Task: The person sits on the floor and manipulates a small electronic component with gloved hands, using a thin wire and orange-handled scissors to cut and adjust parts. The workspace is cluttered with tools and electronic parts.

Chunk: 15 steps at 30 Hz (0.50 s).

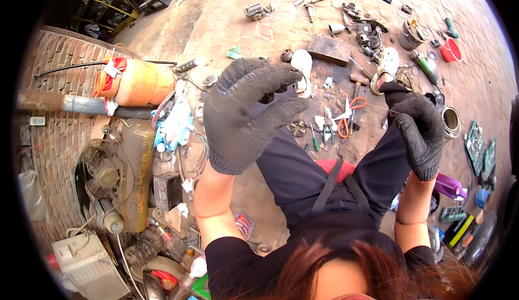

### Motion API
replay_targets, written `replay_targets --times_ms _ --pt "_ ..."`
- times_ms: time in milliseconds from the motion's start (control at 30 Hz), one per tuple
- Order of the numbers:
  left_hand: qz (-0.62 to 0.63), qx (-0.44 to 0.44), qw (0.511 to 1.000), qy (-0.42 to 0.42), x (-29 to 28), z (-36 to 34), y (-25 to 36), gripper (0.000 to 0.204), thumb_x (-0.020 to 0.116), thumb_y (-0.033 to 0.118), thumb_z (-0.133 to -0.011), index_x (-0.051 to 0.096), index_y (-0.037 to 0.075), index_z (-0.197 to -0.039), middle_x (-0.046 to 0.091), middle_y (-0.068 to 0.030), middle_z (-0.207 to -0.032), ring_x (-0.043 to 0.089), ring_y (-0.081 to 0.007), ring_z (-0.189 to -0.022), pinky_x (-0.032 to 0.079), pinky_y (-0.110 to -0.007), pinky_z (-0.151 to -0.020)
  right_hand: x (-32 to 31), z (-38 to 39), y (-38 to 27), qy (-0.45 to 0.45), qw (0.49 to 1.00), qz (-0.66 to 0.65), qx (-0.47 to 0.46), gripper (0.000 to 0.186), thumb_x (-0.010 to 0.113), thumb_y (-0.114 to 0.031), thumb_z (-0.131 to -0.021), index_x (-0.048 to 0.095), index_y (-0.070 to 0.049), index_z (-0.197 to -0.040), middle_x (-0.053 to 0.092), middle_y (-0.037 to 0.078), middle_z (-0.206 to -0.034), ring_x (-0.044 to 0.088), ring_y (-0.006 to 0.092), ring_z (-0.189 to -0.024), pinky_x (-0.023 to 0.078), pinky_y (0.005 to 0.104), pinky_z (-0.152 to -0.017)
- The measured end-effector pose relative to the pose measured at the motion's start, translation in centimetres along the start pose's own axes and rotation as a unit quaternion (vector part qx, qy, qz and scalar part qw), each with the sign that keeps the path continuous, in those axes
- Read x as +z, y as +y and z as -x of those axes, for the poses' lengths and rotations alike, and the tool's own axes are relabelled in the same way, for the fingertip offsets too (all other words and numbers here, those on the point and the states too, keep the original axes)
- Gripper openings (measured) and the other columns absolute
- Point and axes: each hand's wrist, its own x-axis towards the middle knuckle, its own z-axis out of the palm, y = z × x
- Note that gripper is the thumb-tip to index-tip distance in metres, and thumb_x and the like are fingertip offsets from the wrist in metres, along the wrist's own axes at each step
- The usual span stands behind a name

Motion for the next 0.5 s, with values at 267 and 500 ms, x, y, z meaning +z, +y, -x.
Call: replay_targets --times_ms 267,500 --pt "0.171 -0.141 0.970 -0.101 -1.1 0.1 0.3 0.035 0.073 -0.005 -0.055 0.068 0.000 -0.089 0.060 -0.0037 -0.081 0.054 -0.0103 -0.065 0.041 -0.022 -0.056 -0.6 -0.2 1.9 0.052 0.988 -0.097 0.105 0.008 0.057 0.000 -0.083 0.062 0.003 -0.090 0.061 0.006 -0.083 0.051 0.0103 -0.063 0.041 0.0232 -0.061" --pt "-0.100 -0.047 0.994 0.003 -1.8 0.9 -0.6 0.030 0.075 -0.001 -0.064 0.068 0.002 -0.093 0.061 -0.0047 -0.082 0.056 -0.0111 -0.068 0.045 -0.024 -0.059 -2.1 0.7 3.2 0.098 0.993 -0.036 0.060 0.008 0.058 -0.008 -0.088 0.060 0.000 -0.090 0.052 -0.001 -0.076 0.044 0.0071 -0.066 0.035 0.0214 -0.058"
